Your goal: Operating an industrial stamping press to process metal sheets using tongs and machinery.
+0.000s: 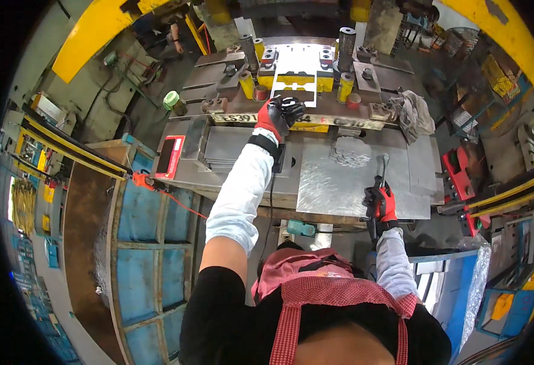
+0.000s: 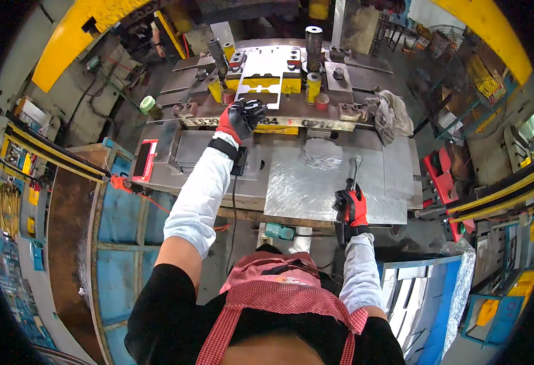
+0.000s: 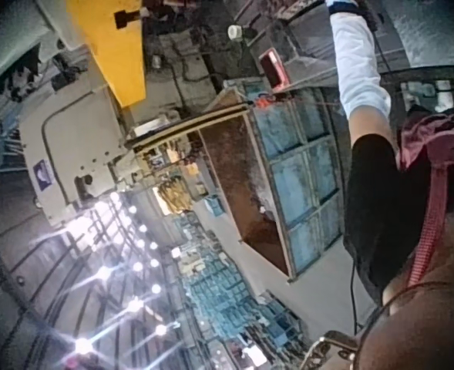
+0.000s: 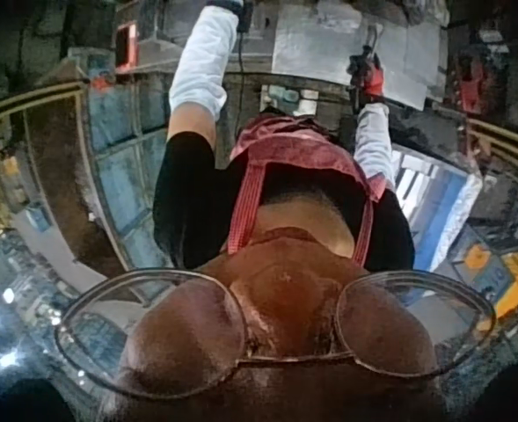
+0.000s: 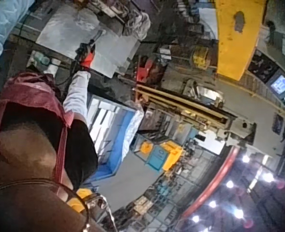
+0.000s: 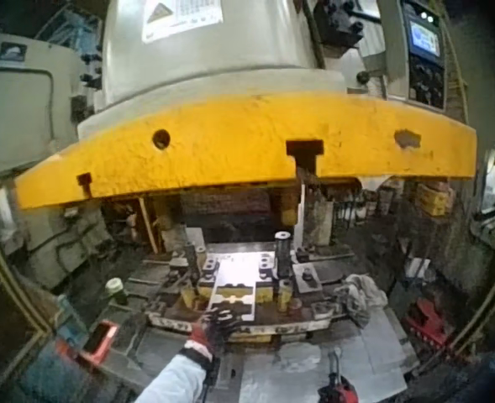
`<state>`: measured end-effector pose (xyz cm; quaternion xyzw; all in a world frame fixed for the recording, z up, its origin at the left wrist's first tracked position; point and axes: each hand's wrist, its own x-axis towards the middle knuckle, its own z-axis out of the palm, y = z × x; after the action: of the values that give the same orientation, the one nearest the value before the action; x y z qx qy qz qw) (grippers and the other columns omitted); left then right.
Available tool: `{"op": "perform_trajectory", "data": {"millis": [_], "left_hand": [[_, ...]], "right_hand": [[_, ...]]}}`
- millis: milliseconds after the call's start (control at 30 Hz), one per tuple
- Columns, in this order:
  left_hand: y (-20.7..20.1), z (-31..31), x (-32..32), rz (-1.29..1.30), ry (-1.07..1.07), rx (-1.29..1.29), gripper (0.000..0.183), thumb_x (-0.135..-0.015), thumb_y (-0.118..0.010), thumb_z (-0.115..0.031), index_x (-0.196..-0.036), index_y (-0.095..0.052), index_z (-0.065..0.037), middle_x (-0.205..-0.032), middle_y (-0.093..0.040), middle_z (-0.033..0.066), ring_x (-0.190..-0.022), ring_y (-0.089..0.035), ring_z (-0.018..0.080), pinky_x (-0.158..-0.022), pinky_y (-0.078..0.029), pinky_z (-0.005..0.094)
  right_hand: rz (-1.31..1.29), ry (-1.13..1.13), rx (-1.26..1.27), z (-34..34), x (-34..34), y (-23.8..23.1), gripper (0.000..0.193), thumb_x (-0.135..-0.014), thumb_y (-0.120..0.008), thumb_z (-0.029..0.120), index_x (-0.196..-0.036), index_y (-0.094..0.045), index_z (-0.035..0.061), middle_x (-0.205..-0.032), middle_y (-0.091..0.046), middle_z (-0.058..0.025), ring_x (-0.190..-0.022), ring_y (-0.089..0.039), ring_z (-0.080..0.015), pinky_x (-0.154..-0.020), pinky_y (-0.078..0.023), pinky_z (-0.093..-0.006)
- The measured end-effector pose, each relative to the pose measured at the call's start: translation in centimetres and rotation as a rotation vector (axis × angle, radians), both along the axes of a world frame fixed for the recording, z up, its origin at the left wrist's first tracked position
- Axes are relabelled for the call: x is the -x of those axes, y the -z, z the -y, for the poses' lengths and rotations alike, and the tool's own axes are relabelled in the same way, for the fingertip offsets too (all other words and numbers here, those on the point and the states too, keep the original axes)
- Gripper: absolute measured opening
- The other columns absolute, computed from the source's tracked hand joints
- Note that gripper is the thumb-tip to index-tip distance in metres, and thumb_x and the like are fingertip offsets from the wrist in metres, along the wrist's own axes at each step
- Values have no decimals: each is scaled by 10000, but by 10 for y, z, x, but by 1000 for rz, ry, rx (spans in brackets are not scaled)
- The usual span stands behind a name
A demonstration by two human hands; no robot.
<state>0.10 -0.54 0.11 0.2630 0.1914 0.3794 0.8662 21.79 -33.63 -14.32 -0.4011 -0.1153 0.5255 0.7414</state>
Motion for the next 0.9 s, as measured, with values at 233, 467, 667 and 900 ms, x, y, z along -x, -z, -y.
{"op": "perform_trajectory", "data": {"millis": [233,467,667,900], "left_hand": [[1,1,0,-1,-19,50,402,-888,-372,-294,-1074,-474,47,-1043,-559,232,-922,-576,365,-810,-487,439],[-5,7,0,-2,-25,84,471,-861,-380,-328,-1143,-452,42,-1077,-551,222,-940,-564,358,-825,-474,445],[-9,5,1,15,-16,111,458,-858,-400,-333,-1126,-467,32,-1047,-570,203,-897,-578,351,-798,-487,439],[1,0,2,-29,-79,15,370,-897,-352,-255,-1012,-493,66,-966,-587,228,-869,-598,355,-816,-493,441]], "right_hand": [[-51,-17,-16,0,1,2,232,-821,-506,68,-1041,-448,113,-680,-507,-108,-490,-451,-178,-464,-378,-350],[-42,-15,-6,-1,-2,5,210,-826,-500,67,-1022,-443,120,-687,-515,-118,-492,-460,-184,-452,-363,-341],[8,-3,48,-2,-4,12,185,-833,-497,67,-999,-437,122,-689,-517,-118,-492,-453,-174,-443,-356,-328],[17,-4,49,0,-5,14,325,-830,-498,52,-1138,-429,125,-739,-543,-138,-507,-470,-175,-466,-400,-329]]}}
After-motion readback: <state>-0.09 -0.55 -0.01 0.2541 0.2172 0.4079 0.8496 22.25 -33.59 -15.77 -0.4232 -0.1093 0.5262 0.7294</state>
